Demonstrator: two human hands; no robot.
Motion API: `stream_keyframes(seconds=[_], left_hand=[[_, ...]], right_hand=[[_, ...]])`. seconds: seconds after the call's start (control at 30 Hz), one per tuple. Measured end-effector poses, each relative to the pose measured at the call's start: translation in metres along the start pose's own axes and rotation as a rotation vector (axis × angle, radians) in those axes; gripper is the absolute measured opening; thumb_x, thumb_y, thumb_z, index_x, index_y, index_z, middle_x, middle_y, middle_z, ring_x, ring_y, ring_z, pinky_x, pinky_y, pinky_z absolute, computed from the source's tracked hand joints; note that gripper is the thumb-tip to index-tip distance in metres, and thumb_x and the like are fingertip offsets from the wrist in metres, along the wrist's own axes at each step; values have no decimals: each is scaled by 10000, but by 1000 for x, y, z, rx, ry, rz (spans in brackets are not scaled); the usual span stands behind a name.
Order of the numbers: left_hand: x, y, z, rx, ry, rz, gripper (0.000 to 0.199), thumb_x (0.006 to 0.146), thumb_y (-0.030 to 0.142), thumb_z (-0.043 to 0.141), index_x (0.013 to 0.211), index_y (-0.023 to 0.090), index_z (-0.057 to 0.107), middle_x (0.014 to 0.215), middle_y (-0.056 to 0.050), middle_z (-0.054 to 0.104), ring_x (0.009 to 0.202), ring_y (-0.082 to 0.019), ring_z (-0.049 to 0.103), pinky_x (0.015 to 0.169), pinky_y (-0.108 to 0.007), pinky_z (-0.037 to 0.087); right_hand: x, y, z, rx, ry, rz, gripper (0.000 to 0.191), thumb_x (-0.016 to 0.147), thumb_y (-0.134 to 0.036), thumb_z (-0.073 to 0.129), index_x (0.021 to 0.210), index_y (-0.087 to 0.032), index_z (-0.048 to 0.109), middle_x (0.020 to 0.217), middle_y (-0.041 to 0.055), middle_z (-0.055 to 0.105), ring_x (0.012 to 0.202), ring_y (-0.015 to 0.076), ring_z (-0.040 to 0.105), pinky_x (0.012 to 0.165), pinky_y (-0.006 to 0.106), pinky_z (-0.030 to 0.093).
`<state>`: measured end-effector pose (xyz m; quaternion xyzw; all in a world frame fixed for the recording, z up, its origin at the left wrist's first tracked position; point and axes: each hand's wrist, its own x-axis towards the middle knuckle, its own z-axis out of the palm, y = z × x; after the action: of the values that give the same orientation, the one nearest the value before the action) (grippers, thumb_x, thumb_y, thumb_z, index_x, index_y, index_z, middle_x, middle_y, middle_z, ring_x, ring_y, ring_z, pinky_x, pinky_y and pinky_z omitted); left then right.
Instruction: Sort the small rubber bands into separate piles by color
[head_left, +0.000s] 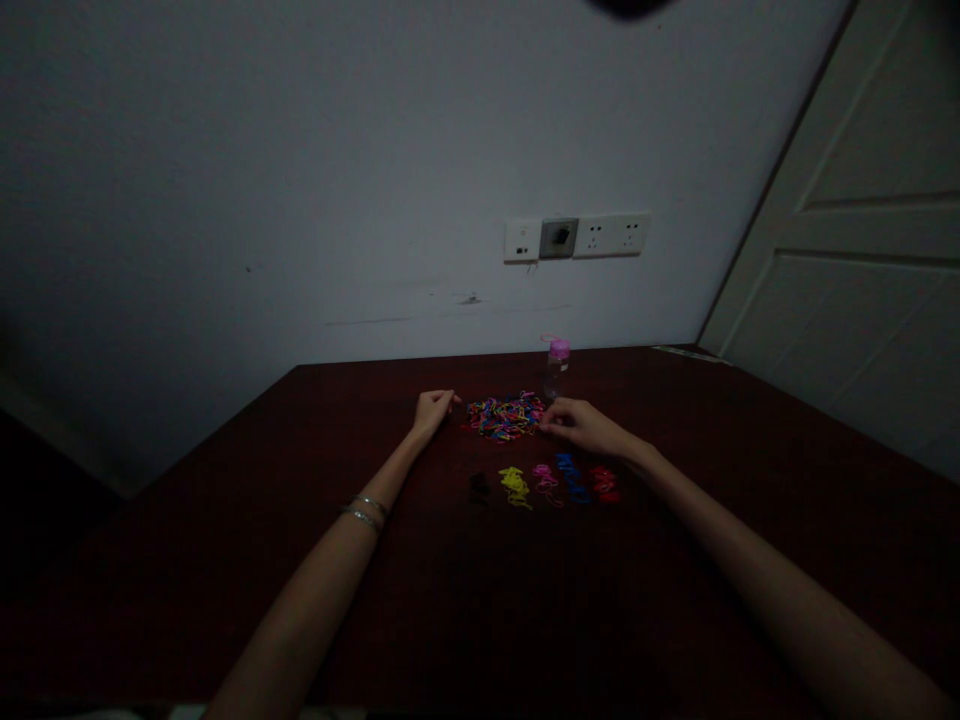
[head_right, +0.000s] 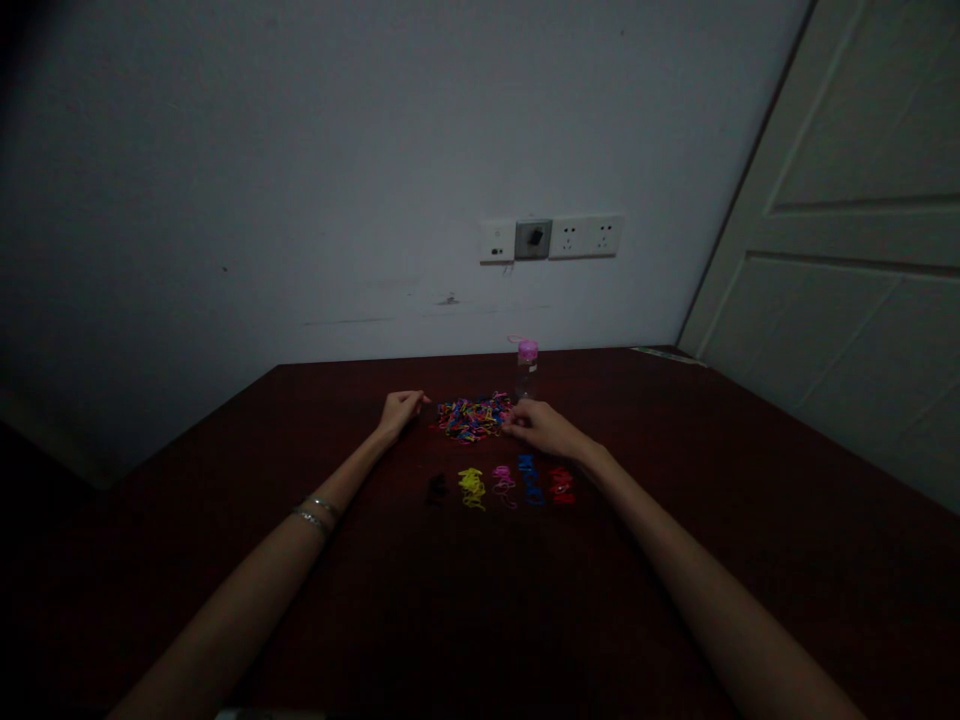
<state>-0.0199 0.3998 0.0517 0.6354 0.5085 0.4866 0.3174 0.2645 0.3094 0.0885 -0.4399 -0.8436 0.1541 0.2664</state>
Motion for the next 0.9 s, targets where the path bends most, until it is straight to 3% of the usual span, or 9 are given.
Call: stream_keyframes(seconds=[0.23,0.47,0.67,0.9], left_hand=[[-1,0,1,29,-16,-14,331,699,362,450,641,107,652,441,26,439,430,-76,371,456,-201,270],[-1,2,1,41,-26,-8,311,687,339,455,624,111,657,421,28,440,426,-81,379,466,-206,279],[0,-1,1,51,-20,-2,312,699,338,455,629,112,658,434,24,459,431,-81,389,469,-207,286],[0,0,1,71,-20,-10,319,702,345,450,630,115,660,437,21,466,439,-87,400,475,-208,289]], right_hand=[[-4,-27,6,123,-228,27,161,716,-266,543,739,-153,656,699,20,588,605,112,482,553,219,364],[-5,-27,7,160,-293,32,166,686,-269,568,727,-151,678,590,-11,526,541,90,433,507,197,330],[-3,-17,4,154,-212,65,193,708,-282,529,741,-153,669,609,2,554,544,101,442,507,216,324],[-6,28,-2,180,24,175,221,713,-308,504,766,-145,644,638,11,575,571,116,483,538,225,361]])
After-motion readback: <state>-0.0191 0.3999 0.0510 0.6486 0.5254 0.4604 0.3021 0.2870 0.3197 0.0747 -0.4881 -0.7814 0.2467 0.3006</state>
